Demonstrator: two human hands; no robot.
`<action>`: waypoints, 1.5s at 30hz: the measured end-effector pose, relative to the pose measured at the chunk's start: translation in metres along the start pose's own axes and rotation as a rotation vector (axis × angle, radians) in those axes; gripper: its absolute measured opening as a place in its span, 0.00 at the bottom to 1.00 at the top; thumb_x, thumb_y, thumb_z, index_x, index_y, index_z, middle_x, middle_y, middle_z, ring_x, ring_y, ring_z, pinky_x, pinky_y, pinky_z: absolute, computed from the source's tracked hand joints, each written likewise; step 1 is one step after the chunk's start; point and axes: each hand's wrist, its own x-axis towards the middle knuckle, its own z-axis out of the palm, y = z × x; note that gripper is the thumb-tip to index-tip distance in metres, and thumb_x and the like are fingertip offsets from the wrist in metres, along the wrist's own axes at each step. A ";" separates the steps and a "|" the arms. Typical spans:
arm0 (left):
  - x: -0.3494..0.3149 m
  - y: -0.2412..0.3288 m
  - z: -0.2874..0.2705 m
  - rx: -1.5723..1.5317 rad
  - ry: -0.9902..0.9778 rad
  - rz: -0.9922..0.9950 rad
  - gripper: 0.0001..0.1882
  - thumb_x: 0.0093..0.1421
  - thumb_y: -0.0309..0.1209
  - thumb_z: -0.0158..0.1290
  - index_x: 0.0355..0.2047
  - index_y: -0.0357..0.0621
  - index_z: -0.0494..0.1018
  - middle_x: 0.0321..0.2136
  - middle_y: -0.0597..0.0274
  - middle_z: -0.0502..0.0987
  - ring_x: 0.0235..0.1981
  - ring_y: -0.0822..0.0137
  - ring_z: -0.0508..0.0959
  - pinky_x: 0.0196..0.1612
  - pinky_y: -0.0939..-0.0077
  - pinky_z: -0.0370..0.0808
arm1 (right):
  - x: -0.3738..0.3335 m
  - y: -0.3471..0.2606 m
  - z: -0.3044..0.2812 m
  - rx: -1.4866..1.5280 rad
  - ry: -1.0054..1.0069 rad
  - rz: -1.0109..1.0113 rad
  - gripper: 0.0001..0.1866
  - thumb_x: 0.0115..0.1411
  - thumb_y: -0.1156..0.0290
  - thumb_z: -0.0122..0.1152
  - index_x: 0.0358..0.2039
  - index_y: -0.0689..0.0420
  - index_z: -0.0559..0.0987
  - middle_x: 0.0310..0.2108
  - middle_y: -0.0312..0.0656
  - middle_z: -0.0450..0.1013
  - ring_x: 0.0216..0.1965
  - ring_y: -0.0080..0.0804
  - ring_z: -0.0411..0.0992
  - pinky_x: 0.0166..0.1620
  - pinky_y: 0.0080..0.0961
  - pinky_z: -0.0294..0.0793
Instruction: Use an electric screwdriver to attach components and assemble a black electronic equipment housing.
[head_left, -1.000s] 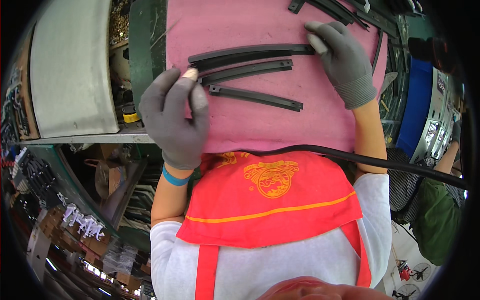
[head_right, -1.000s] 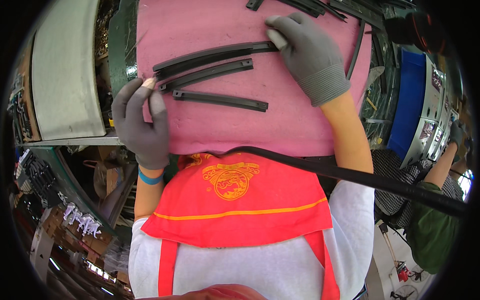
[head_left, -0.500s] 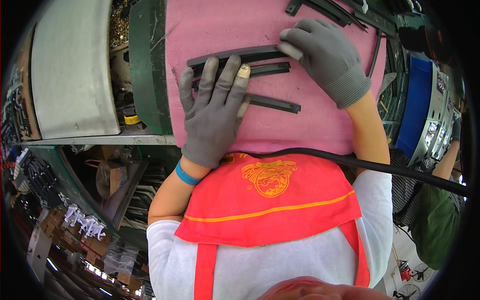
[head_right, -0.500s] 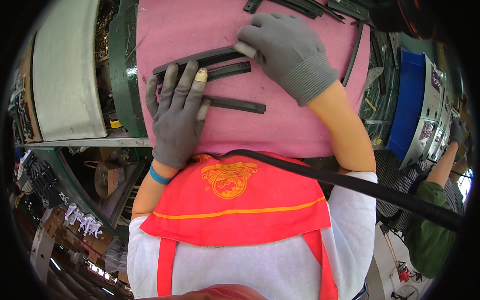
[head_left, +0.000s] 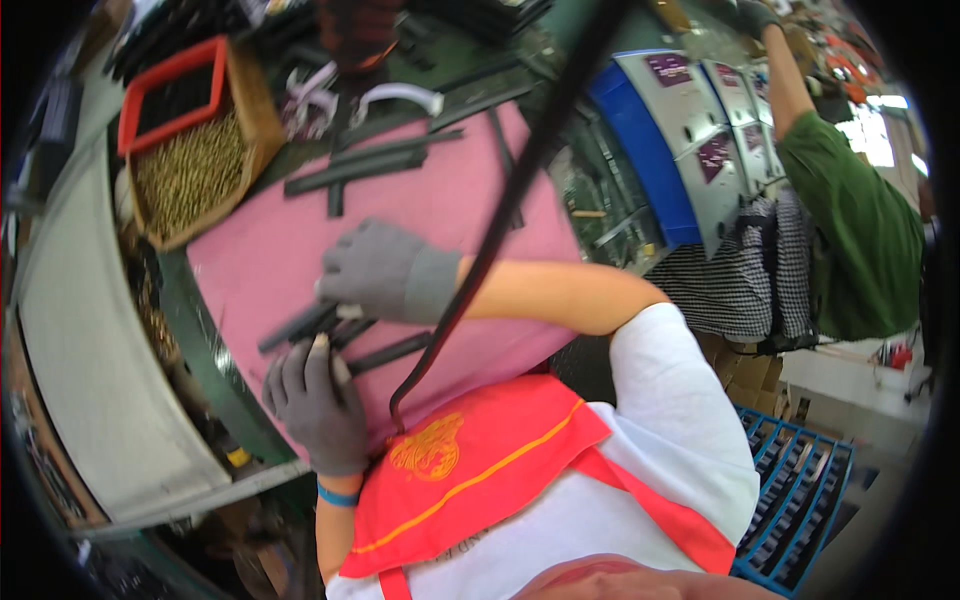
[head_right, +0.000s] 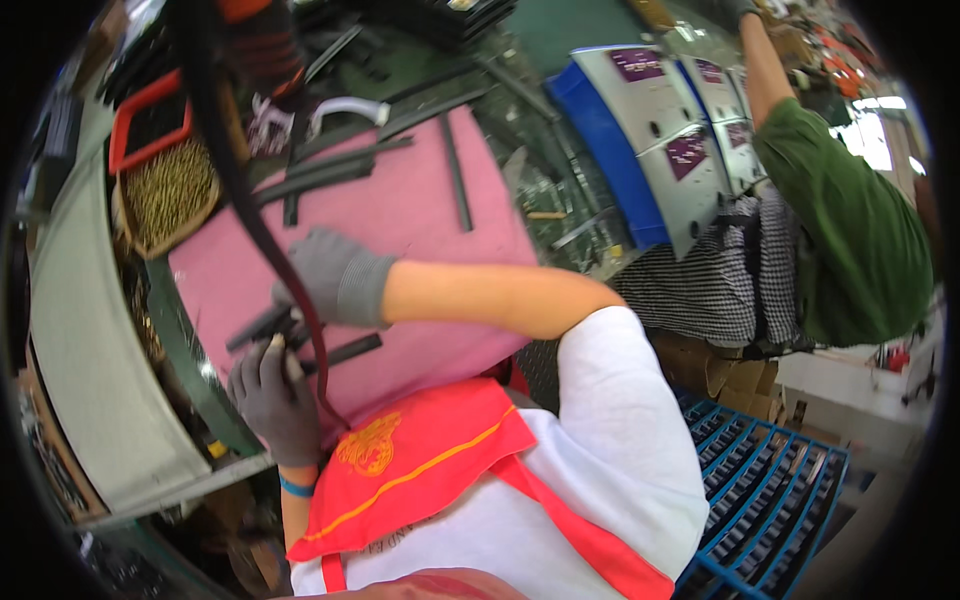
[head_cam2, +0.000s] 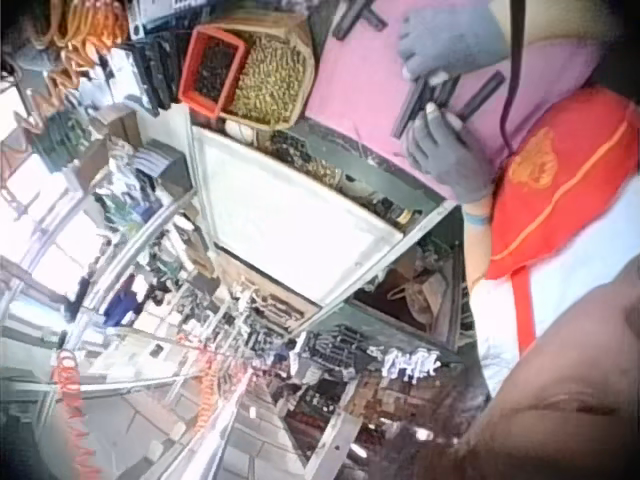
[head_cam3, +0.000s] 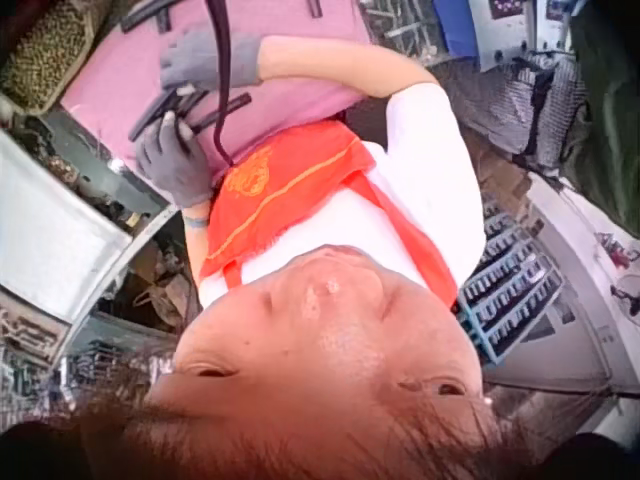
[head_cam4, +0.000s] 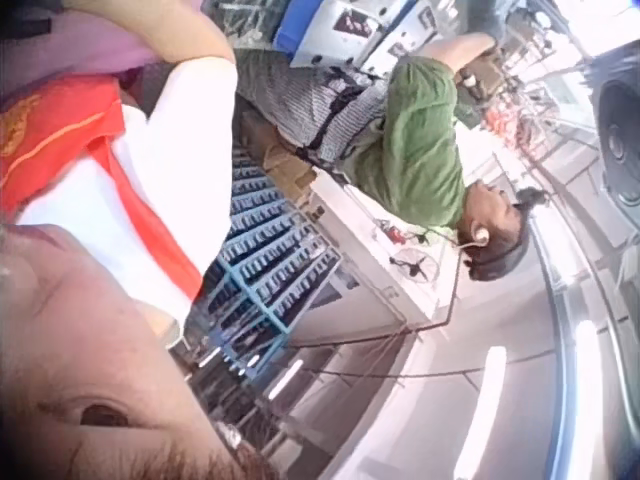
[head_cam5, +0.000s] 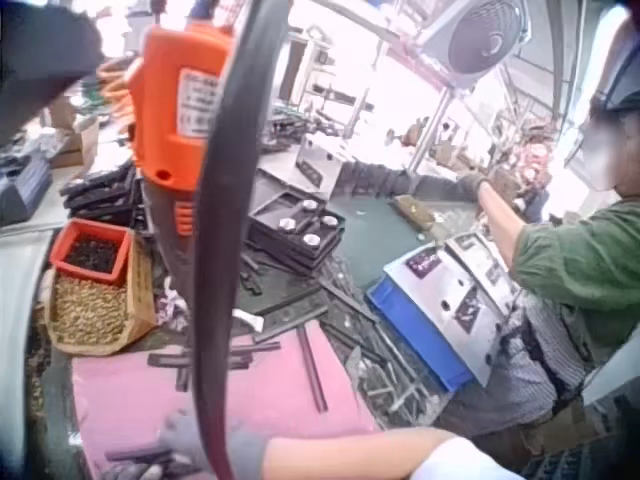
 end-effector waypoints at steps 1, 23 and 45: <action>0.004 0.002 0.001 -0.011 0.022 -0.008 0.11 0.58 0.29 0.54 0.41 0.42 0.77 0.38 0.56 0.76 0.44 0.54 0.75 0.53 0.58 0.67 | -0.001 -0.001 0.003 0.049 0.050 0.049 0.11 0.52 0.59 0.63 0.35 0.48 0.77 0.34 0.38 0.71 0.39 0.40 0.71 0.41 0.39 0.70; 0.043 -0.009 0.014 -0.117 -0.089 0.104 0.06 0.60 0.29 0.51 0.37 0.44 0.74 0.36 0.58 0.76 0.40 0.55 0.74 0.45 0.62 0.67 | -0.133 0.020 -0.065 -0.135 0.386 0.558 0.06 0.51 0.65 0.63 0.26 0.52 0.79 0.28 0.36 0.74 0.37 0.37 0.72 0.46 0.36 0.69; -0.016 -0.004 0.010 0.016 -0.247 0.166 0.25 0.65 0.36 0.46 0.61 0.43 0.65 0.63 0.51 0.62 0.65 0.50 0.60 0.67 0.52 0.53 | -0.013 -0.036 0.006 0.095 0.063 0.226 0.09 0.54 0.69 0.57 0.36 0.53 0.76 0.36 0.42 0.71 0.39 0.43 0.74 0.42 0.38 0.74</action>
